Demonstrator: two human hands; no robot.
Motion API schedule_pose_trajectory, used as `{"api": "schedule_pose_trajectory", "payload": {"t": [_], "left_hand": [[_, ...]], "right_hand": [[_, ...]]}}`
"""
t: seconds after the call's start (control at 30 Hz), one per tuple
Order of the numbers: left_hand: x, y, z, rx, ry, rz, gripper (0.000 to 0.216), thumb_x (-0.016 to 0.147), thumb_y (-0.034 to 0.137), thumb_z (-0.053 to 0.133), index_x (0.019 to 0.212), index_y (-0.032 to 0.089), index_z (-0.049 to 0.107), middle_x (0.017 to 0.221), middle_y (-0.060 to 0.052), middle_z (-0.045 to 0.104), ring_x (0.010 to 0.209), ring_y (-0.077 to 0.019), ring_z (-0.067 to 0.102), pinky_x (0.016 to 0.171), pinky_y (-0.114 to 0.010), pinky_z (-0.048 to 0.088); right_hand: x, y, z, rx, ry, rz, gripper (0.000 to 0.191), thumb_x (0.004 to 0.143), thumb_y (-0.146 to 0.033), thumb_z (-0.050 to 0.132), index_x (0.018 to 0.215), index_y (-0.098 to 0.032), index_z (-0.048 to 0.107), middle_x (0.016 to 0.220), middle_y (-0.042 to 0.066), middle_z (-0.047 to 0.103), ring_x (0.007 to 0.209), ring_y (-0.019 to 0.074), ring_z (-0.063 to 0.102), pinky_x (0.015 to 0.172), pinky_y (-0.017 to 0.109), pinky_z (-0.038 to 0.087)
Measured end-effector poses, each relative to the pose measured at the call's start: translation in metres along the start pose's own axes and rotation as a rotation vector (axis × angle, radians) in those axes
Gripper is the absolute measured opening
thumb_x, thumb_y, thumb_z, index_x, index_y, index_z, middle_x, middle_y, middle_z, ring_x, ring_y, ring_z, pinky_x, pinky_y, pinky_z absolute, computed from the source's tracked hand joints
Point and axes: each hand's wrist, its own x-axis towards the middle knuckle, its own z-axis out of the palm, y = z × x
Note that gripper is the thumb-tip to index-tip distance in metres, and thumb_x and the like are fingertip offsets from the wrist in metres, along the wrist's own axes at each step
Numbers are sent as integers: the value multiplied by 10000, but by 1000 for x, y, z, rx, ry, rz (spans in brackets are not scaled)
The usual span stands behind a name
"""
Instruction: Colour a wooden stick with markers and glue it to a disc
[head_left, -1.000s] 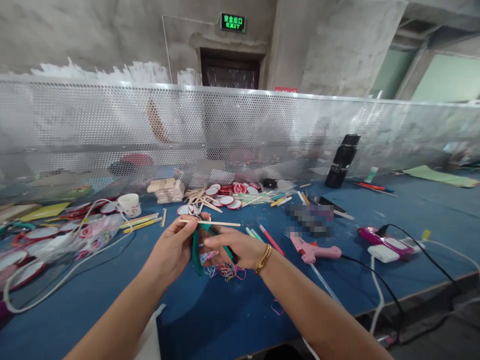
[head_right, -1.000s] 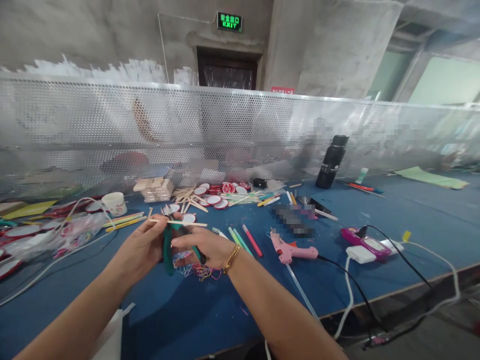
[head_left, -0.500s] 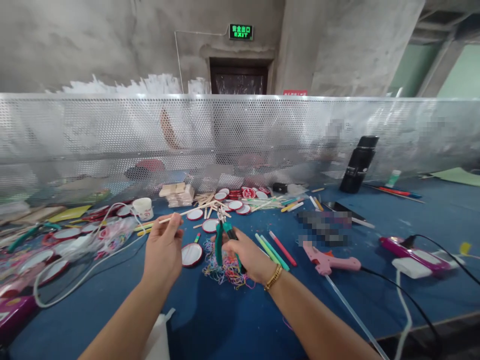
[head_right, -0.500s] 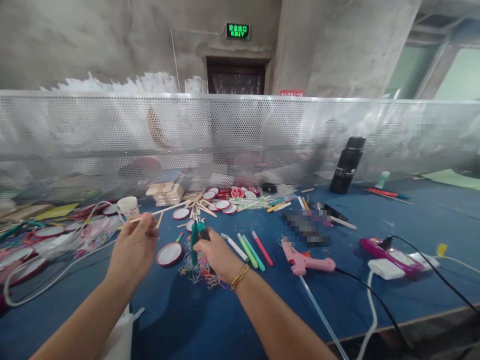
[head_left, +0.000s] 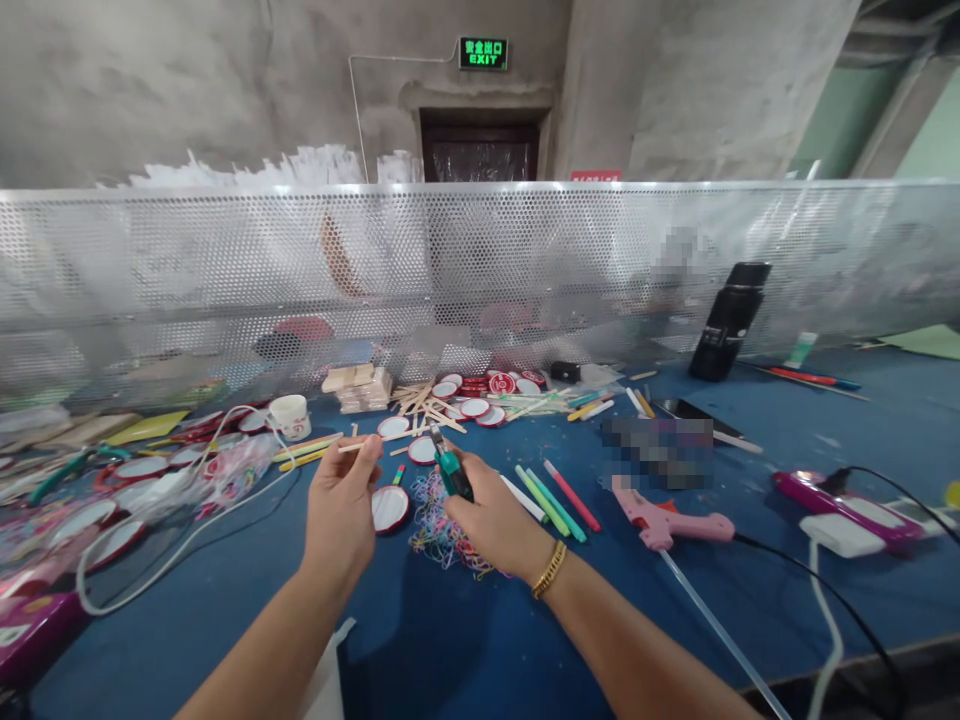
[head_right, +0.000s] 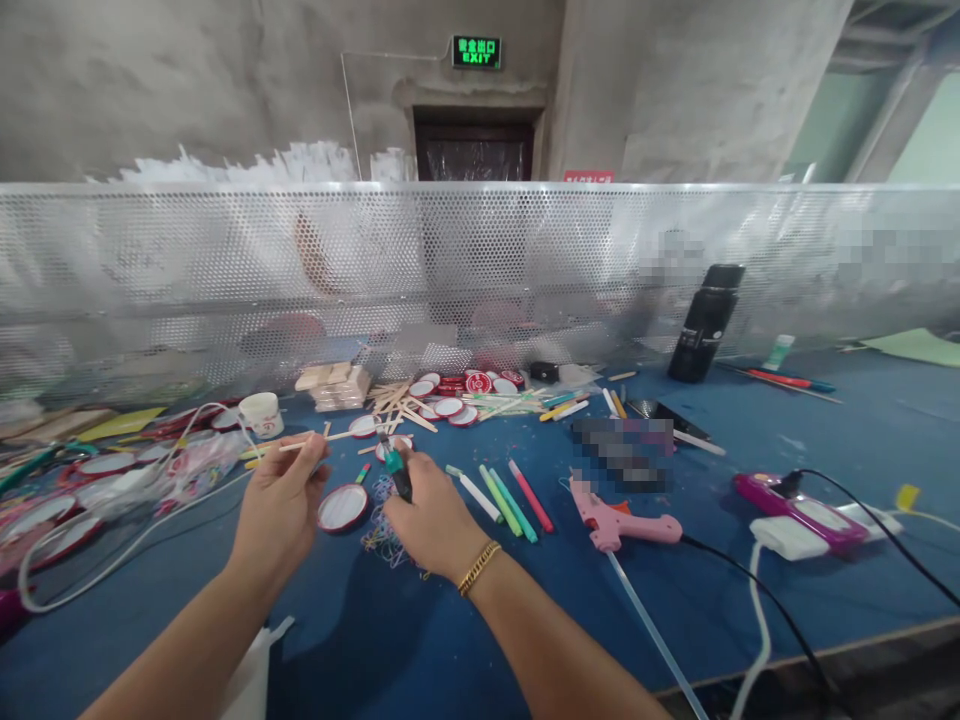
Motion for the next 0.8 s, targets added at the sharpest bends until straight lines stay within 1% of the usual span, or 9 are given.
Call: {"api": "schedule_pose_trajectory", "payload": {"t": [0.17, 0.33, 0.4, 0.5, 0.63, 0.8], "left_hand": [[-1, -1, 1, 3, -12, 9, 310, 643, 405, 859, 738, 198, 650, 698, 47, 558, 643, -76, 474, 589, -181, 386], [-1, -2, 1, 22, -12, 13, 307, 644, 413, 855, 748, 199, 660, 706, 47, 571, 635, -73, 470, 583, -181, 379], [-1, -2, 1, 20, -11, 2, 305, 645, 410, 854, 749, 201, 659, 696, 52, 564, 624, -70, 465, 573, -180, 373], [-1, -2, 1, 26, -7, 4, 306, 643, 411, 855, 744, 198, 660, 686, 54, 559, 610, -67, 460, 559, -182, 363], [-2, -1, 2, 29, -6, 7, 304, 646, 414, 852, 744, 197, 662, 673, 56, 559, 589, -64, 450, 551, -185, 357], [-1, -1, 1, 29, -4, 1, 315, 641, 419, 853, 746, 196, 658, 669, 55, 565, 571, -64, 444, 542, -193, 352]], "right_hand": [[0, -1, -1, 6, 13, 5, 470, 783, -118, 489, 1249, -166, 526, 1154, 100, 616, 1108, 240, 541, 1045, 420, 381], [0, -4, -1, 8, 42, 25, 322, 770, -127, 503, 1077, -170, 587, 991, 68, 623, 966, 224, 556, 954, 395, 432], [0, -4, -1, 29, 49, 29, 294, 767, -130, 508, 1045, -177, 593, 940, 49, 619, 928, 212, 552, 934, 379, 439], [1, -4, -1, 65, 60, 26, 314, 765, -129, 517, 1064, -190, 593, 933, 32, 630, 905, 198, 548, 931, 368, 439], [1, -4, -1, 71, 56, 44, 358, 755, -123, 522, 1103, -179, 585, 988, 50, 639, 929, 207, 549, 942, 379, 429], [2, -3, -1, 67, 55, 64, 288, 754, -136, 513, 1029, -185, 583, 883, 28, 603, 873, 204, 524, 912, 381, 430]]}}
